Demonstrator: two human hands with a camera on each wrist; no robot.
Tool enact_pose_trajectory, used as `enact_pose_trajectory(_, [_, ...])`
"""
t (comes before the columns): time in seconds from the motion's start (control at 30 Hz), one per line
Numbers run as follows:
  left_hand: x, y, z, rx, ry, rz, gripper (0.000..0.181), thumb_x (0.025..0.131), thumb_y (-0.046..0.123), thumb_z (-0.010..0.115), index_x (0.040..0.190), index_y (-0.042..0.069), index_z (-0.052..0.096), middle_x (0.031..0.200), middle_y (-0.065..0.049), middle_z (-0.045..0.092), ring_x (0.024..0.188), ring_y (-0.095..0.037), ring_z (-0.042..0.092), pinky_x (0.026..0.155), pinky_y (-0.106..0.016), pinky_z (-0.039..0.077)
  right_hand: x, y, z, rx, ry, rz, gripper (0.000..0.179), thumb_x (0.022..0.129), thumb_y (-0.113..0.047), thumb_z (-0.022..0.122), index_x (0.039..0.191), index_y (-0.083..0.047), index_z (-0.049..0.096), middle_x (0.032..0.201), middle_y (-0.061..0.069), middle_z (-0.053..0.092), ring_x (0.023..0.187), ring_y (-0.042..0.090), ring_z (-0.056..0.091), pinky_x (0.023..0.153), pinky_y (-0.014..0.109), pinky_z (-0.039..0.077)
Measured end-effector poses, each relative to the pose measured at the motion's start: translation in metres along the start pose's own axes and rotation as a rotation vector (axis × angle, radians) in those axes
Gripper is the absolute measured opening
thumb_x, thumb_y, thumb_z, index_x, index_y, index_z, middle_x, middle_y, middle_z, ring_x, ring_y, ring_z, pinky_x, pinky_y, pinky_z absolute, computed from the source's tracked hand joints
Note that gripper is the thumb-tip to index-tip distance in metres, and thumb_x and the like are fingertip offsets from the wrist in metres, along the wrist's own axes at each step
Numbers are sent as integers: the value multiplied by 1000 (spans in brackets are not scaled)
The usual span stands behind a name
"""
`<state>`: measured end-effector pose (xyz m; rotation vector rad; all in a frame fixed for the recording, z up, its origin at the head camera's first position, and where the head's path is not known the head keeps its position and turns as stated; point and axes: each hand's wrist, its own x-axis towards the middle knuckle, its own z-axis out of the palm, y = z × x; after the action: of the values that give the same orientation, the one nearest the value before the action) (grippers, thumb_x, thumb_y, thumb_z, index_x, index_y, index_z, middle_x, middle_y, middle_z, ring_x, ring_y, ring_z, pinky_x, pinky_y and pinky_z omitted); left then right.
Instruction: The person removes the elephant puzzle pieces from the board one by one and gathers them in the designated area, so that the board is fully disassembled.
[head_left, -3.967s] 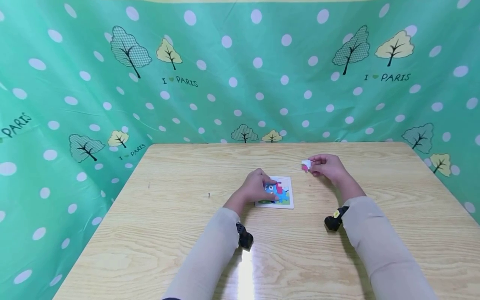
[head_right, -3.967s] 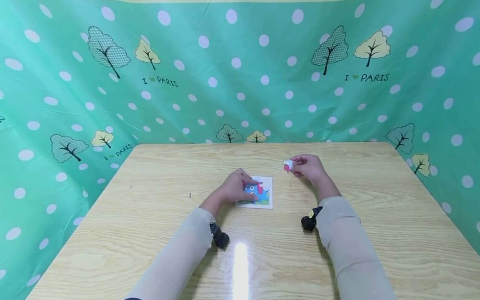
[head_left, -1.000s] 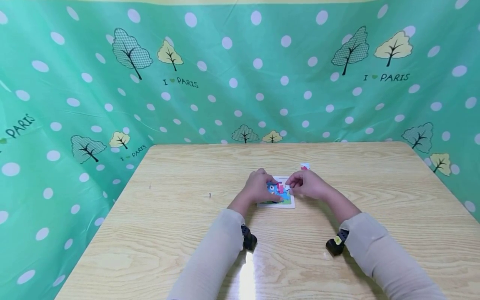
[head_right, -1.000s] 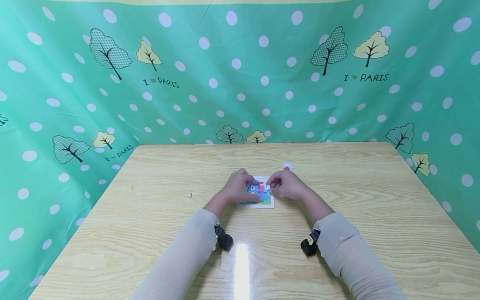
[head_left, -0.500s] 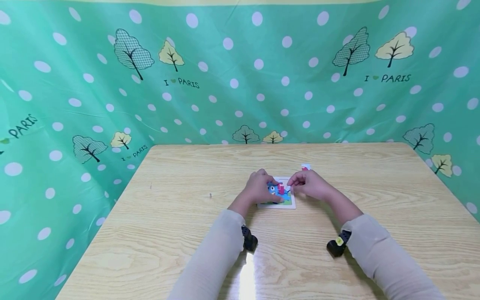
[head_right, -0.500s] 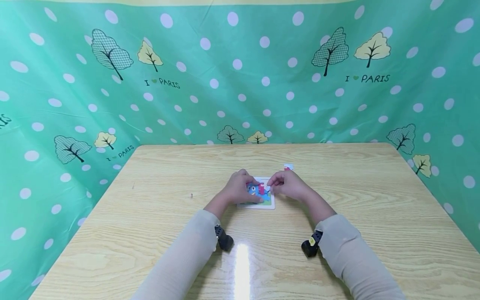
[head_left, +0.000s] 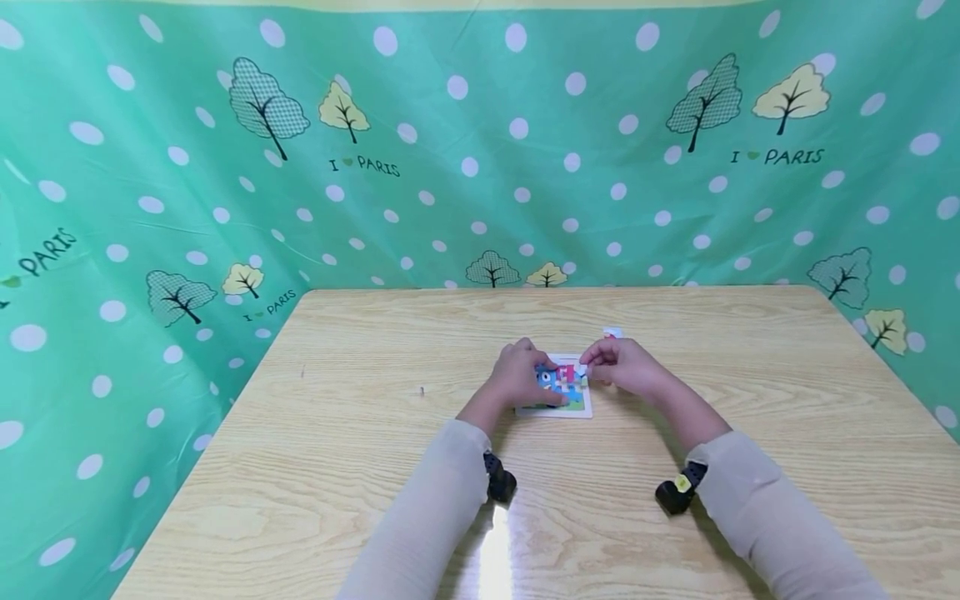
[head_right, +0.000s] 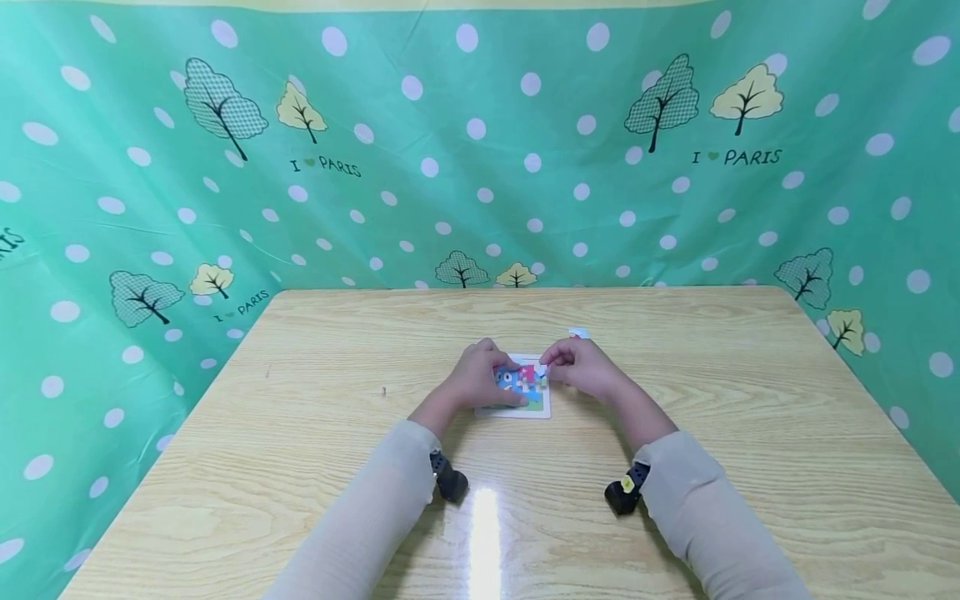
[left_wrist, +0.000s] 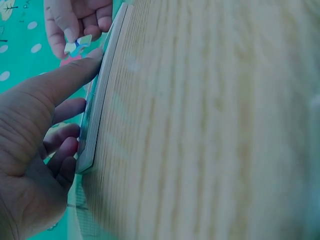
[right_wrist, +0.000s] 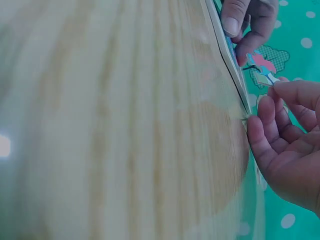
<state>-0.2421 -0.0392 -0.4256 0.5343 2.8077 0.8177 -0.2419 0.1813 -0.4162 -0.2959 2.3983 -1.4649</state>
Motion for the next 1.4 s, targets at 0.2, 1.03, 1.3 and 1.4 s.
enact_pose_trajectory(0.2, [0,-2,0,9,-8,20,56,70,49,85,116,21,73,103,5,48,95,-14,41,79,-24,40,-9,2,-6,91,-12,-18,22,93,-2,60,114,6,62,98,15,60,87,26,62,77,34,56])
enact_pose_trajectory(1.03, [-11,2,-1,107,14,102,45,81,41,80,117,15,73,127,-2,59,118,-21,49,102,-30,39,-31,21,-46,140,209,-64,28,100,-10,56,121,7,57,105,15,59,90,24,63,82,33,55])
enact_pose_trajectory(1.3, [-16,1,-8,19,20,161,37,82,29,80,115,14,73,116,2,66,112,-17,56,101,-30,41,-29,29,-63,107,284,33,33,102,-17,53,129,1,54,117,14,55,98,24,59,87,30,52])
enact_pose_trajectory(1.4, [-19,0,-9,22,17,182,39,80,29,82,115,14,73,114,3,67,110,-15,58,100,-29,43,-25,33,-68,113,296,45,34,102,-15,50,132,2,52,117,16,53,98,24,59,85,30,53])
